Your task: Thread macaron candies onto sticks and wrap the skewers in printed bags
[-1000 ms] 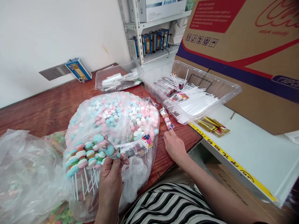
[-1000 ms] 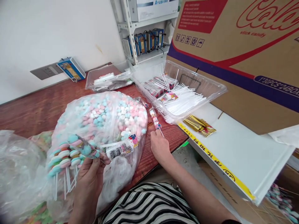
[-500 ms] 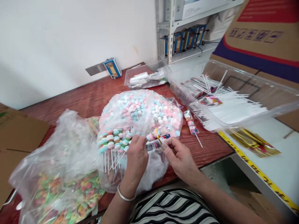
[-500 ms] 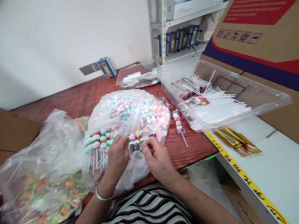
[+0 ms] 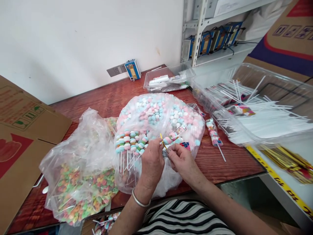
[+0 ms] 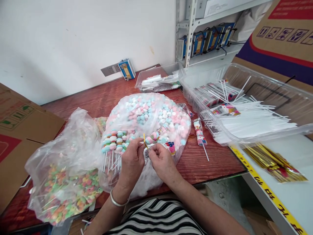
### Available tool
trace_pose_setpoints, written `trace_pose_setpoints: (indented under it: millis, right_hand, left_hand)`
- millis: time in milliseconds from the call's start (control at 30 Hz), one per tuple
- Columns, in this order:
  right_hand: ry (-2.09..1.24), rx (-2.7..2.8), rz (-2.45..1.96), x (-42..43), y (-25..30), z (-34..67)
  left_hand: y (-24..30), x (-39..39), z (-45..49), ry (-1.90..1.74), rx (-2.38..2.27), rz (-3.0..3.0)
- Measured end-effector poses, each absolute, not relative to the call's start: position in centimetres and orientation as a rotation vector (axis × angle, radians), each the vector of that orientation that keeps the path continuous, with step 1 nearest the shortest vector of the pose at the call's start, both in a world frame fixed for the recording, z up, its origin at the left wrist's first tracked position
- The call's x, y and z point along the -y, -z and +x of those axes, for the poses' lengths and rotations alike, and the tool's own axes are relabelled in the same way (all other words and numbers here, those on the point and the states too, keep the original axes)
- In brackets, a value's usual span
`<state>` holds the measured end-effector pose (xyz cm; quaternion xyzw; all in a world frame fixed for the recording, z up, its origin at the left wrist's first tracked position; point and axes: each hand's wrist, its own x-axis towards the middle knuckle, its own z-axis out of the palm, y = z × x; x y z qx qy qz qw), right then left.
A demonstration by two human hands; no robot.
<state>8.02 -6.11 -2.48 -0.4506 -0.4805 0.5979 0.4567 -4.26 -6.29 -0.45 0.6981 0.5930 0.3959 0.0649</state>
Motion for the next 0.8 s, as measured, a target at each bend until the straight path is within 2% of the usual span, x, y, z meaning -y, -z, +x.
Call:
trace_pose_setpoints:
  millis: [167,400,600,800]
  right_hand:
    - [-1.384,1.232,-1.135,5.5,3.3,7.9]
    - [-1.193,1.359,-1.162,4.3,2.6,8.1]
    - [-1.193,1.51,-1.132,4.2,1.5,8.2]
    - [-1.333,1.494,-1.177,2.3,4.3,8.5]
  left_hand:
    - [0.0,6.1,-4.2,-1.284,-1.692,1.734]
    - [0.1,5.1,-3.7,-1.304,-1.079,0.666]
    - [-0.3,4.9,-3.5,-1.359,-1.0,0.489]
    - [0.2,4.5,-2.8,-1.416,-1.043,0.386]
